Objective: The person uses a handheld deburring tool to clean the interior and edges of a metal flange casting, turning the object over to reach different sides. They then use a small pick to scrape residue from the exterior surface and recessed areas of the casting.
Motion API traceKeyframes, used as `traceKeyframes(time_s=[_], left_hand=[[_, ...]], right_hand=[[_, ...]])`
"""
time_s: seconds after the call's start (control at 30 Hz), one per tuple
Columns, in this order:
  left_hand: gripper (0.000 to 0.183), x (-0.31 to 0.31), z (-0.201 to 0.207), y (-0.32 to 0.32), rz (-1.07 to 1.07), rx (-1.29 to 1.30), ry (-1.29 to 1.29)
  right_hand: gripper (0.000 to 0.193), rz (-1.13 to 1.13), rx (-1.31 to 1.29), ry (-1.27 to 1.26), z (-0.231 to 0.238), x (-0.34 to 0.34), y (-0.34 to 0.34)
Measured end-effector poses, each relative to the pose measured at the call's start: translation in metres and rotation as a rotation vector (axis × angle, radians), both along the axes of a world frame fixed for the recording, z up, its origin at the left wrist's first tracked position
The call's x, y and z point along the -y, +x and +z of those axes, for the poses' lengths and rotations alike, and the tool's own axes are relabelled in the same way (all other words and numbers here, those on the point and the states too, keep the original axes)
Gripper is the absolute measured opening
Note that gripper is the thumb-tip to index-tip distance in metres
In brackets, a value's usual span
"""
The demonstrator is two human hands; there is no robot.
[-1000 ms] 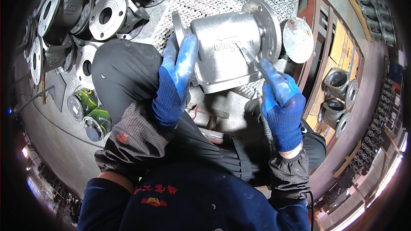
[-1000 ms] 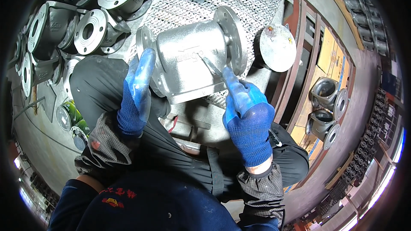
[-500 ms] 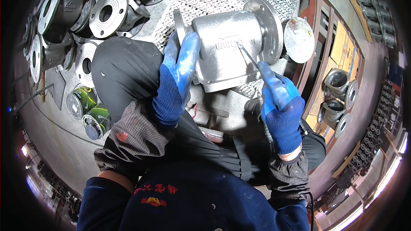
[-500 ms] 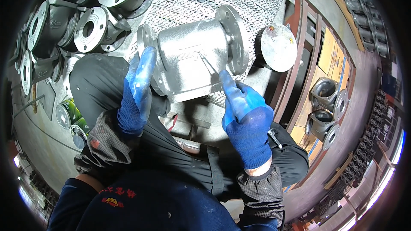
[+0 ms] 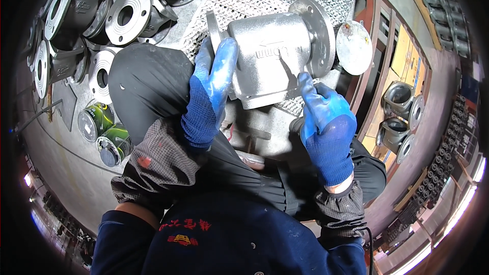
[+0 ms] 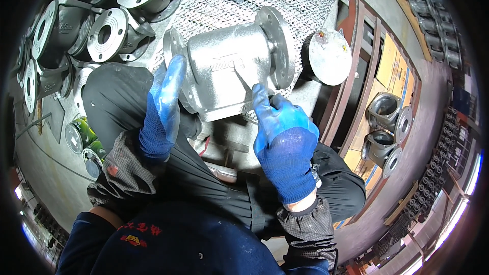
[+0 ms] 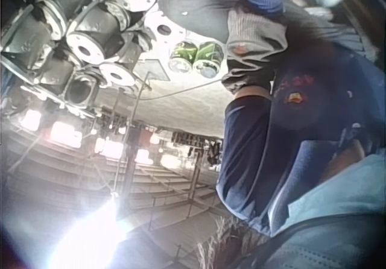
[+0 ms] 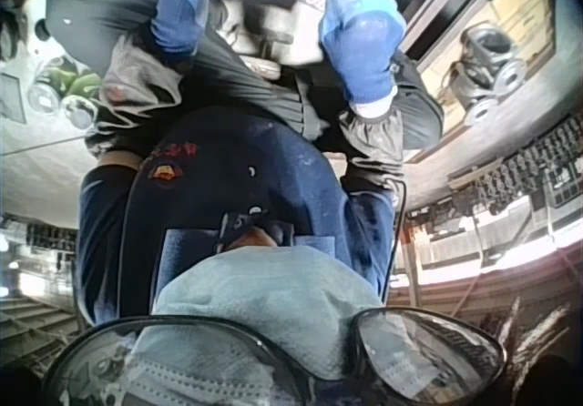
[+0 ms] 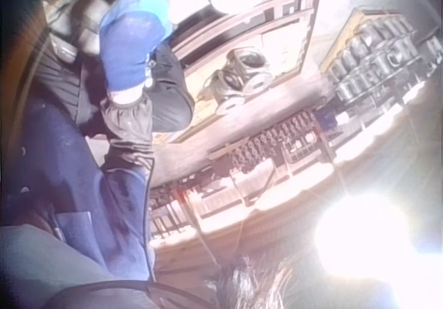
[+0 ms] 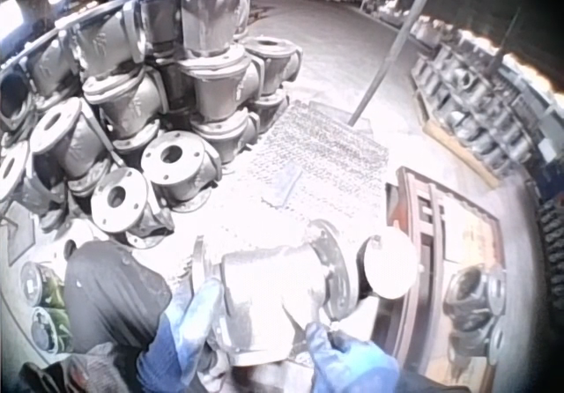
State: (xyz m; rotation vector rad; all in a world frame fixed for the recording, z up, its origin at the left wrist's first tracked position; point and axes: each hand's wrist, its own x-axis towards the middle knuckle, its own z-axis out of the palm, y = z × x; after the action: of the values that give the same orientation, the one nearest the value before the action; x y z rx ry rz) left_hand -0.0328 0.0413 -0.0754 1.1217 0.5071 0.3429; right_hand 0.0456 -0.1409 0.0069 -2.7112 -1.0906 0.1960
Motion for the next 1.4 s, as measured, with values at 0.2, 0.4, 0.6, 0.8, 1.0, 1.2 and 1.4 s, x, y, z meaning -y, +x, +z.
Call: traceKeyframes(time_s=[0.2,0.4,0.6,0.8,1.0,1.2,1.4], left_hand=[[0.046,0.002,-0.007,-0.001,0.040,0.000,0.018],[0.036,0.003,0.028,0.014,0.044,-0.245,-0.146],[0.040,-0.014,0.018,0.028,-0.036,-0.348,0.133],[0.027,-0.046,-0.001,0.064,-0.123,-0.221,0.085],[0.042,-0.049,0.010,0.101,-0.149,-0.521,0.494],[0.056,-0.048,-0.003,0.104,-0.158,-0.535,0.435],[0.057,-0.051,0.000,0.103,-0.205,-0.617,0.530]], right_hand=[[0.040,-0.102,-0.061,0.334,0.001,0.005,0.004],[0.055,-0.068,-0.091,0.362,-0.009,0.022,0.026],[0.054,0.033,-0.072,0.406,0.001,0.025,0.048],[0.045,0.208,0.085,0.207,0.019,0.017,0.067],[0.047,0.209,0.133,0.161,0.016,0.012,0.085],[0.047,0.256,0.150,0.200,0.013,0.010,0.093],[0.047,0.301,0.161,0.245,0.006,0.009,0.099]])
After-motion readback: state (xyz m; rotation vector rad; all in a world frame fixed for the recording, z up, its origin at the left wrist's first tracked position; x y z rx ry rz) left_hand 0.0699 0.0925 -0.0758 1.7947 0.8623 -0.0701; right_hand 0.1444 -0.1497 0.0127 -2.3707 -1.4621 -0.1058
